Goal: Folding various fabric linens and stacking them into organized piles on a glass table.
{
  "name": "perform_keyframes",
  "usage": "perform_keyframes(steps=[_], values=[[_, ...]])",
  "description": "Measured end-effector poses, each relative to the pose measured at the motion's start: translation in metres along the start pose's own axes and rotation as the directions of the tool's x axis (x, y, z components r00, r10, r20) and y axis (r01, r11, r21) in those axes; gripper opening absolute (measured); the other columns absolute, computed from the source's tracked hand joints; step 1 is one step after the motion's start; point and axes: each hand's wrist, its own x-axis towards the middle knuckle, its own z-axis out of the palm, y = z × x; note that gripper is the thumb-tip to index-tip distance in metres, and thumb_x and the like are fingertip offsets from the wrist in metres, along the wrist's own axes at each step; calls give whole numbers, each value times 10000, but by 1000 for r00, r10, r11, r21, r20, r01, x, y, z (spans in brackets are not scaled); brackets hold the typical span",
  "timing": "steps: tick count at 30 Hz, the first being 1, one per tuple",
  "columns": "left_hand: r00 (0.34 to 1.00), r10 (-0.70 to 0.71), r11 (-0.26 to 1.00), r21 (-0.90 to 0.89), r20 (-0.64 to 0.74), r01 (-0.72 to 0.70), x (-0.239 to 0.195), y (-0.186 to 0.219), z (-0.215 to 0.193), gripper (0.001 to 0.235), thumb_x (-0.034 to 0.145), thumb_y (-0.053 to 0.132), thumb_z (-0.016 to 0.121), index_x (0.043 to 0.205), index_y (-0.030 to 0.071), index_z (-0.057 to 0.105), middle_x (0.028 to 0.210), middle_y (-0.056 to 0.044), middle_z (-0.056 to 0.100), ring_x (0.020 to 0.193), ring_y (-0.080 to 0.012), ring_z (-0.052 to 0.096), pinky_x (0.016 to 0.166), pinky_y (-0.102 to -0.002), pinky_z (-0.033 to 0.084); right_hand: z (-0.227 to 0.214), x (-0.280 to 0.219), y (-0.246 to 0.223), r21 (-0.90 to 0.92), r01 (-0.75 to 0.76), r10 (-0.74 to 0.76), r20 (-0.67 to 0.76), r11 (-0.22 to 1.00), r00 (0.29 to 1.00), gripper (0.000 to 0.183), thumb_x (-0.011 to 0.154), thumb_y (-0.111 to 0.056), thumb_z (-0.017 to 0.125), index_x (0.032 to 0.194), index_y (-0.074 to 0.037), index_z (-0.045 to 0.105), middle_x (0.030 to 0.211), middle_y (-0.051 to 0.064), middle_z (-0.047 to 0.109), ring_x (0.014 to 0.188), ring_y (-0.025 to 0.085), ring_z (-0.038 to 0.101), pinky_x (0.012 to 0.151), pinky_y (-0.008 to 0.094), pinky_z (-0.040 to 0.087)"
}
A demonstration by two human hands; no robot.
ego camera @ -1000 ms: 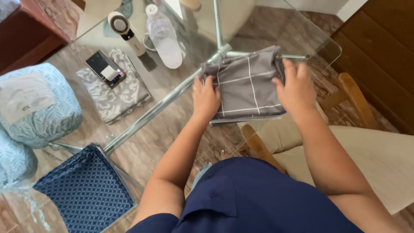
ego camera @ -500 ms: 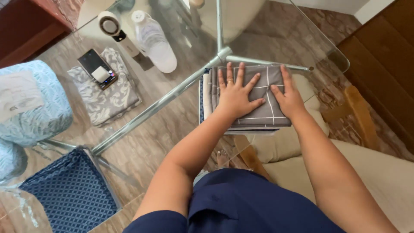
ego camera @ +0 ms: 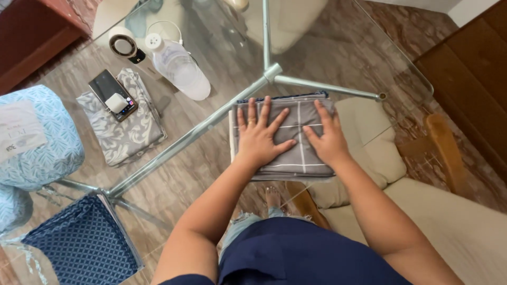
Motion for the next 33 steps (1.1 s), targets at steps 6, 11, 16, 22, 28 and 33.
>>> perform_keyframes(steps=[6, 11, 16, 22, 28, 33], values=[[999, 26, 1000, 4, -20, -26, 5, 11, 2, 844, 834, 785, 561, 1551, 351, 464, 1697, -157, 201, 1557, -480, 54, 1202, -675, -50, -1, -4, 27, 91, 21, -19, -18, 996, 1000, 767, 950, -267, 757, 1615, -188, 385, 1562, 241, 442, 1450, 418, 462, 1190, 467, 395], [1000, 11, 996, -83, -23, -13, -22, -20, 2, 793, 876, 699, 587, 1554, 311, 444, 1701, -130, 224, 1572, -447, 86, 1237, -638, 7, -9, 2, -4, -46, 36, -33, 66, 998, 997, 775, 954, -377, 724, 1625, -238, 361, 1590, 236, 441, 1466, 415, 455, 1206, 457, 387], [991, -109, 981, -170, -78, 95, -124, -91, -47, 657, 931, 449, 672, 1519, 211, 497, 1614, -107, 399, 1532, -339, 292, 1215, -639, 149, -27, 11, -67, -687, -107, 188, 44, 718, 981, 788, 892, -628, 657, 1577, -331, 407, 1704, 273, 64, 1536, 515, -75, 1140, 770, -44], [766, -536, 823, -18, -356, 568, -346, -241, -96, 422, 890, 276, 720, 1272, 109, 655, 1340, -142, 631, 1271, -342, 569, 1030, -524, 435, 81, 2, -169, -485, 313, -256, 182, 817, 949, 711, 1022, -504, 746, 1538, -52, 559, 1687, 296, 165, 1604, 504, 61, 1258, 753, 38], [277, -779, 491, -272, -563, 827, -548, -288, -107, 333, 889, 196, 713, 1198, 85, 659, 1249, -151, 660, 1201, -352, 598, 1044, -471, 473, 282, -85, -286, 238, 623, -658, 416, 745, 628, 413, 924, -278, 767, 1243, -27, 689, 1422, 229, 595, 1328, 402, 544, 1093, 490, 449], [-105, -831, 176, -436, -547, 883, -656, -285, -68, 536, 812, 255, 823, 1230, 31, 575, 1179, -233, 624, 1117, -410, 577, 973, -502, 456, 410, -165, -330, 437, 131, -427, 698, 890, 574, 412, 911, -260, 749, 1251, -43, 668, 1266, 168, 663, 1118, 285, 673, 901, 405, 570]])
